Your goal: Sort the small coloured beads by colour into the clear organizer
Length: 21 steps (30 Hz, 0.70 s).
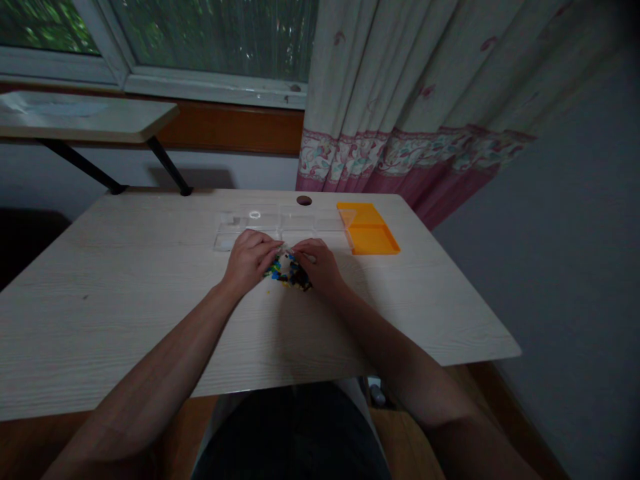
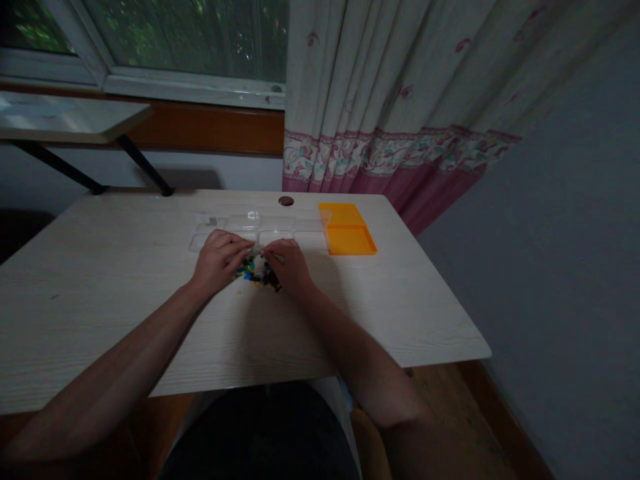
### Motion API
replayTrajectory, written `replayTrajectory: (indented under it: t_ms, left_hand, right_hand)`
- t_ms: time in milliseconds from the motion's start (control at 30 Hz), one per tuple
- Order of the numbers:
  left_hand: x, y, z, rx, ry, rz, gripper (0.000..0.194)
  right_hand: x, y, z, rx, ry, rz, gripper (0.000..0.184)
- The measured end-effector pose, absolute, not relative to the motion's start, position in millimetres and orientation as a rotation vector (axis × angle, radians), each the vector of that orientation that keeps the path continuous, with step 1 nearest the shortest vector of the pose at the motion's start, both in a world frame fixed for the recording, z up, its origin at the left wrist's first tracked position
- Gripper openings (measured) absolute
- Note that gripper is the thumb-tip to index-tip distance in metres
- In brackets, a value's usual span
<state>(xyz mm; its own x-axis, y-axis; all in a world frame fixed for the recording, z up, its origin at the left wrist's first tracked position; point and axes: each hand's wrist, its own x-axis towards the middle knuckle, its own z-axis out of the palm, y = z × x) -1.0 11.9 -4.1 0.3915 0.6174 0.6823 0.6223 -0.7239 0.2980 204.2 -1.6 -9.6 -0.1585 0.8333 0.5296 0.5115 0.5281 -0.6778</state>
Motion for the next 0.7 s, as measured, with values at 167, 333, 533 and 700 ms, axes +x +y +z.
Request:
replayTrajectory:
  t_ms: [167,333,533,700]
  left_hand:
    - [-12,23,-11,-2.391,-1.482,-1.271,0.023]
    - [-16,28,-16,-2.336,-1.604,-1.214,0.026]
    - [-9,19,-10,-2.519,-1.397,-1.275,0.028]
    - [1,11,-6,-2.865,-1.073,-1.205,0.035]
  right_hand:
    - [204,-1,-8,-1.122,-1.835,0.404,0.024]
    - [204,0,-9,-1.116,-1.866,0.379,0.027]
    - [205,2,-14,-1.093,-1.872,0.356,0.029]
    - [203,1,-16,-1.052,-1.904,0.395,0.029]
